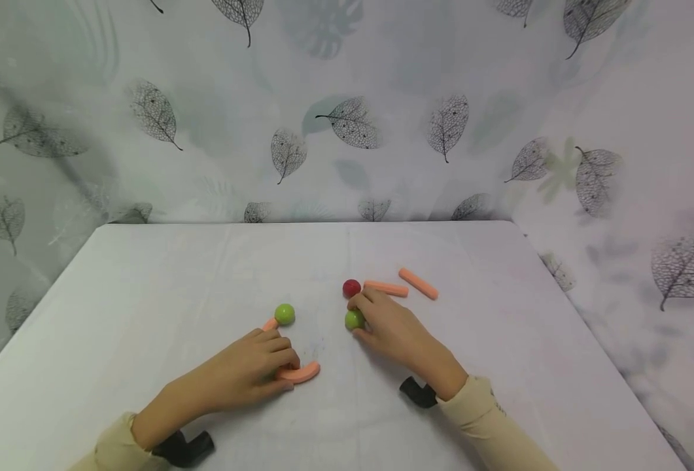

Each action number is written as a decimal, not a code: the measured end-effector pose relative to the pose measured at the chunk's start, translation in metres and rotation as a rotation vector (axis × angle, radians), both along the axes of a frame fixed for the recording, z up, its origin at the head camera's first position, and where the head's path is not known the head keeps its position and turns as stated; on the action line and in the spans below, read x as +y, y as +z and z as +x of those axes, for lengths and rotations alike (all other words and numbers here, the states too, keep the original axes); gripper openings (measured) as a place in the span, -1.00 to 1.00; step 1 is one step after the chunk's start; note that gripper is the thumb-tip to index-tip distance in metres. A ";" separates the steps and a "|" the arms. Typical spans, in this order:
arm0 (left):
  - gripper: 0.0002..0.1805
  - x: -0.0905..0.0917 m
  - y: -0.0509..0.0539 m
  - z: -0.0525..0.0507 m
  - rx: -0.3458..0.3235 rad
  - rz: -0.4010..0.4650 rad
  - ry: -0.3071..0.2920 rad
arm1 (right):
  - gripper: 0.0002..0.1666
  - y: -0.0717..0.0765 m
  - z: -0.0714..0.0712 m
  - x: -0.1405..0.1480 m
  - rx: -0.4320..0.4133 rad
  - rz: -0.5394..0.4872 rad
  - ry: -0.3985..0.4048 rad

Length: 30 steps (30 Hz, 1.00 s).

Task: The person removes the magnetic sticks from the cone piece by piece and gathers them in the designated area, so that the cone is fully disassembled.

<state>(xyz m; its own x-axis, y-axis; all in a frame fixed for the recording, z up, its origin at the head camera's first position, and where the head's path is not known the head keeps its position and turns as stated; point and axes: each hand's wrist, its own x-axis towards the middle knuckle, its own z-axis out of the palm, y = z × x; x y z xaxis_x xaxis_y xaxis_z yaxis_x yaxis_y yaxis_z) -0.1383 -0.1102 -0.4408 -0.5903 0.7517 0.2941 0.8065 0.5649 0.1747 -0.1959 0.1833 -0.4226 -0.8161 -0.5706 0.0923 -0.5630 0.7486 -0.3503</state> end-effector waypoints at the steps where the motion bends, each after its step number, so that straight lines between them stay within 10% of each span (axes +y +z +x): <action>1: -0.80 0.000 0.000 0.000 0.004 -0.001 0.000 | -0.53 0.000 0.000 0.000 0.004 0.003 -0.001; 30: -0.82 -0.003 0.007 0.001 -0.028 -0.056 0.010 | -0.59 0.016 -0.007 0.018 0.000 0.042 0.070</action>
